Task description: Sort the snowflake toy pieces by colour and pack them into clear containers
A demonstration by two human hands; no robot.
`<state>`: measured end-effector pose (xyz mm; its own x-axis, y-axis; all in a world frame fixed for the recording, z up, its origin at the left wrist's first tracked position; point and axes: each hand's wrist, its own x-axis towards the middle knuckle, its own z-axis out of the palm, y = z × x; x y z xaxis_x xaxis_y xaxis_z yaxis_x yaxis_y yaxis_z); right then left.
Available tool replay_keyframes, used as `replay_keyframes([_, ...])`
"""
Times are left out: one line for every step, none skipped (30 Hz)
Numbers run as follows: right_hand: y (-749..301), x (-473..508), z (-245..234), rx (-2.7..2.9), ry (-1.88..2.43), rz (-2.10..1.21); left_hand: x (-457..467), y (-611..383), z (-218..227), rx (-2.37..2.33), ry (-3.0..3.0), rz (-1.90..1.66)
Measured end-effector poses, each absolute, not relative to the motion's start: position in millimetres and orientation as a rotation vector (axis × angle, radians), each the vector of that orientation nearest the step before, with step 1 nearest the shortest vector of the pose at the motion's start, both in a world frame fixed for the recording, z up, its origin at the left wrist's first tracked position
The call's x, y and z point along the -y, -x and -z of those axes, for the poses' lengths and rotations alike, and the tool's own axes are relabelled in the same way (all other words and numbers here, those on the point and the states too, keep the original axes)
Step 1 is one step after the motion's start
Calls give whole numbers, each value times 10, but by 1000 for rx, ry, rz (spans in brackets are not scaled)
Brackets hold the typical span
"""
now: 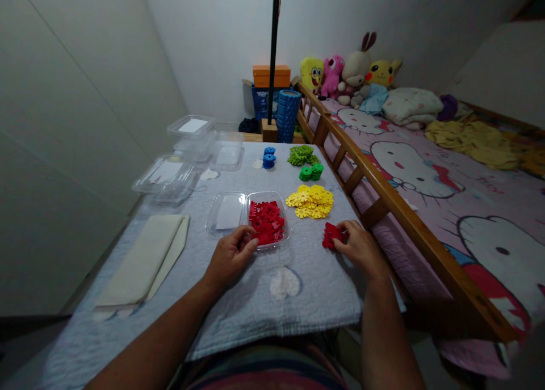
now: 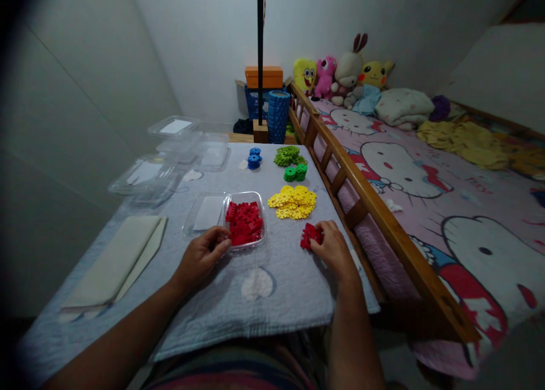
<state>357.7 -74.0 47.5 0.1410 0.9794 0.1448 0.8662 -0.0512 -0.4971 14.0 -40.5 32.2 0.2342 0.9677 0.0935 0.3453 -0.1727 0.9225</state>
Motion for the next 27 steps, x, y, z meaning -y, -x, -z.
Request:
replay_keyframes([-3578,742,-478,1759,1948,-322,407,-138,-316,-1236,-1670,-947])
replay_keyframes([-3578,744,-482,1753,1941,-324,408,-138,-311,-1234,-1664,-950])
replay_keyframes([-3578,745,-487,1746,1932,-325,408,-138,-306,-1232,-1658,-953])
replay_keyframes([-3579,745,-492,1740,1924,-327,408,-139,-302,-1230,-1652,-954])
replay_keyframes([-3579,745,-496,1733,1917,-334,406,-140,-300,-1230,-1647,-954])
replay_keyframes([-3580,744,-498,1724,1914,-347,404,-142,-300,-1231,-1642,-956])
replay_keyframes([-3580,743,-498,1712,1916,-367,401,-144,-301,-1233,-1637,-958])
replay_keyframes([-3582,743,-494,1695,1918,-394,399,-146,-302,-1234,-1631,-960])
replay_keyframes([-3586,744,-485,1674,1916,-427,396,-148,-304,-1233,-1626,-962])
replay_keyframes([-3592,747,-472,1650,1908,-466,395,-149,-305,-1229,-1619,-965])
replay_keyframes([-3602,750,-455,1625,1892,-507,394,-150,-307,-1224,-1612,-968])
replay_keyframes([-3616,755,-436,1602,1870,-547,394,-151,-308,-1220,-1608,-967])
replay_keyframes([-3636,760,-415,1578,1850,-581,395,-151,-308,-1218,-1607,-965])
replay_keyframes([-3658,765,-397,1556,1840,-604,397,-151,-309,-1218,-1607,-963])
replay_keyframes([-3683,769,-383,1539,1841,-614,399,-152,-310,-1221,-1607,-962])
replay_keyframes([-3707,771,-376,1527,1851,-611,401,-152,-310,-1225,-1607,-962])
replay_keyframes([-3724,770,-380,1517,1860,-600,402,-152,-310,-1228,-1607,-964])
replay_keyframes([-3730,763,-396,1508,1861,-591,404,-152,-309,-1230,-1608,-969])
replay_keyframes([-3720,751,-427,1499,1846,-596,404,-152,-307,-1230,-1611,-973])
replay_keyframes([-3689,730,-471,1490,1816,-614,404,-152,-305,-1228,-1616,-975])
replay_keyframes([-3634,700,-527,1478,1777,-638,404,-152,-302,-1223,-1621,-977])
replay_keyframes([-3554,660,-593,1472,1737,-658,404,-152,-299,-1217,-1622,-978])
replay_keyframes([-3449,610,-665,1478,1696,-669,404,-152,-296,-1209,-1619,-981])
replay_keyframes([-3322,551,-739,1500,1668,-658,404,-152,-294,-1200,-1610,-985])
replay_keyframes([-3178,486,-808,1547,1636,-623,405,-152,-292,-1190,-1598,-989])
replay_keyframes([-3022,416,-871,1617,1599,-583,406,-153,-290,-1182,-1585,-995])
replay_keyframes([-2862,345,-922,1709,1568,-554,407,-153,-288,-1175,-1572,-1002])
